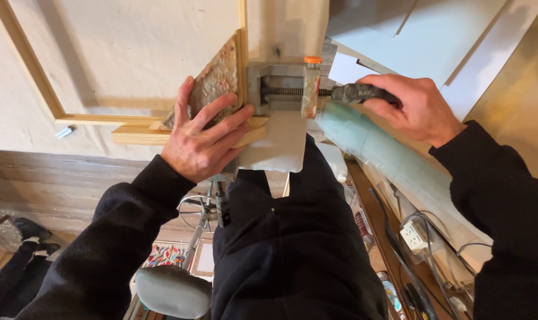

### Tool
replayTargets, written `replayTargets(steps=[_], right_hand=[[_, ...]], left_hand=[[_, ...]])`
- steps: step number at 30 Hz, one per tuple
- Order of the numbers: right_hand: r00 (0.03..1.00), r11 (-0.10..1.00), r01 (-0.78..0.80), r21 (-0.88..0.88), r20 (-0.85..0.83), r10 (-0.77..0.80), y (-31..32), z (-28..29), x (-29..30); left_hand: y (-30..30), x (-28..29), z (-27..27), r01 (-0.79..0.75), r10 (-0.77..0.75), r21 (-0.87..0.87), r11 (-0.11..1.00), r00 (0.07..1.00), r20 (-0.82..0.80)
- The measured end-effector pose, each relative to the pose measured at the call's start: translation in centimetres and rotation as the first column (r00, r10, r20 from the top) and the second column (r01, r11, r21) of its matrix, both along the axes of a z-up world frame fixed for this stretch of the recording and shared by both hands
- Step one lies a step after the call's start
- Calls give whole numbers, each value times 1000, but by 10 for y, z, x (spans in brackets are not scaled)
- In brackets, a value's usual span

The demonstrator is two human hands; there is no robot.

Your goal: The person applies wood glue from a bottle to the mitered end of a wooden frame rail, fits the rail to a frame corner, and seats the joint in a corner vise clamped to the bench. They tap the joint with a hammer, tighten the vise screw, and press the frame corner square against a triangular guide.

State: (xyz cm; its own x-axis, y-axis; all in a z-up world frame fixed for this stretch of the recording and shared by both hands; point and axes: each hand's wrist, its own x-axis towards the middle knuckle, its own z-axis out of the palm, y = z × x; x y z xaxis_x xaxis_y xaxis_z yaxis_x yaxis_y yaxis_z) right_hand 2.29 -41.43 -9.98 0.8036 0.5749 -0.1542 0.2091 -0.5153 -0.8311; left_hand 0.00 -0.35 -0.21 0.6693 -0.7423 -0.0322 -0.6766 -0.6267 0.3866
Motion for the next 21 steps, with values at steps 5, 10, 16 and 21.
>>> replayTargets(steps=[5,10,16,21], right_hand=[[538,964,261,-48,-822,-186,-21,-49,-8],[999,995,-37,-95,34,40,20,37,14],[920,987,-144,-76,357,161,-4,-5,-1],[998,998,-21,-55,-63,18,1,12,1]], left_hand=[[2,-2,1,-3,3,12,1000,1000,5],[2,-1,0,1,-1,-2,1000,1000,-2],[6,-4,-3,-14,14,-10,1000,1000,-14],[5,-6,-5,-7,6,-11,1000,1000,-16]])
